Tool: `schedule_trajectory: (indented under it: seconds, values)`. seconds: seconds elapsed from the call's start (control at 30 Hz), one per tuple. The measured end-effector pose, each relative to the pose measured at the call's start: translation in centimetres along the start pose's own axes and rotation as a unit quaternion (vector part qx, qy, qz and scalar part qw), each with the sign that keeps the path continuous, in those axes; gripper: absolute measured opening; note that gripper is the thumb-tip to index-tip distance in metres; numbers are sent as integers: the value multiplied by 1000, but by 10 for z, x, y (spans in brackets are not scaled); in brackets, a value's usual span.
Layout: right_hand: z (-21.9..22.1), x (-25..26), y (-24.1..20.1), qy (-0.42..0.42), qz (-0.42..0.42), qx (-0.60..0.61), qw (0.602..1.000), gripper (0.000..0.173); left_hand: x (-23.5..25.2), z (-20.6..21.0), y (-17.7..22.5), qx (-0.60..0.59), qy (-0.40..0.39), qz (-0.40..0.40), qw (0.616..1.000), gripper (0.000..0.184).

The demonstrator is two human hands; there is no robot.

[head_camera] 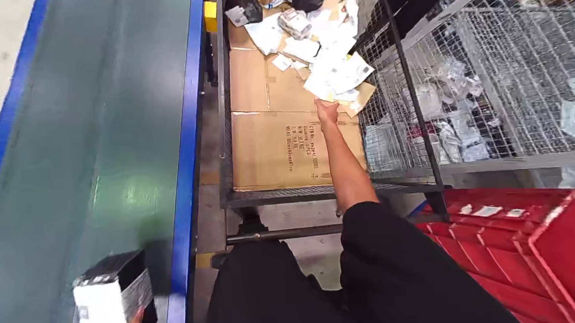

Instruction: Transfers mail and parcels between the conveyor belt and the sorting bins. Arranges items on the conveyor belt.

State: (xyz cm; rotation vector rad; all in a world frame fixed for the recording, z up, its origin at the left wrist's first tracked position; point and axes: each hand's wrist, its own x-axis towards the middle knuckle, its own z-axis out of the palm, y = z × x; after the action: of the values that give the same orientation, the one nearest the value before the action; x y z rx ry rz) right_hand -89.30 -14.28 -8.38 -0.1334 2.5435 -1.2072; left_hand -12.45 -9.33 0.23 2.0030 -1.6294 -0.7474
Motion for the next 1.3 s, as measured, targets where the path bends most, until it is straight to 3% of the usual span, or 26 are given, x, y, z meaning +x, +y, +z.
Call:
schedule_trajectory:
  seconds: [0.03, 0.1, 0.17, 0.23, 0.27, 0.37, 0.5, 0.6, 0.73, 0.87, 0.97, 1.07, 1.13, 1.2, 1.3]
  values:
    - [-3, -8, -7, -34, -24, 4, 999, 102, 18, 13, 29, 38, -15, 55, 998, 115]
    - [1, -60, -27, -206, -78, 31, 975, 86, 51, 47, 94, 115, -43, 161, 979, 116]
    - [17, -137, -35, -437, -113, 91, 888, 81, 72, 87, 166, 163, -79, 256, 950, 109]
    - [38, -209, -25, -570, -96, 193, 793, 99, 83, 130, 242, 194, -127, 361, 903, 100]
    - [41, -237, -20, -571, -52, 252, 779, 102, 86, 153, 278, 198, -149, 423, 872, 96]
    - [49, -247, 0, -370, 122, 440, 809, 73, 85, 209, 363, 197, -211, 550, 784, 95]
    - [46, -149, -27, -227, 83, 517, 821, 47, 60, 236, 424, 113, -212, 614, 752, 84]
    - [60, -53, -66, -159, 46, 543, 823, 62, 52, 248, 404, 90, -263, 571, 772, 73]
    - [91, 33, -92, -146, 46, 577, 803, 80, 49, 264, 308, 114, -273, 491, 819, 54]
    - [130, 59, -51, -117, 132, 432, 885, 91, 40, 262, 209, 118, -247, 378, 884, 54]
    - [156, 54, -12, -86, 178, 279, 940, 89, 27, 255, 165, 96, -238, 317, 913, 50]
    - [173, 44, 14, -91, 228, 223, 943, 90, 14, 247, 141, 83, -241, 279, 926, 46]
    - [184, 48, 12, -90, 252, 253, 930, 89, 10, 247, 133, 81, -240, 265, 930, 44]
    - [195, 66, -7, -73, 244, 308, 917, 88, 11, 246, 133, 79, -241, 262, 931, 41]
    - [200, 123, -72, -63, 154, 393, 904, 89, 18, 250, 144, 74, -241, 265, 931, 41]
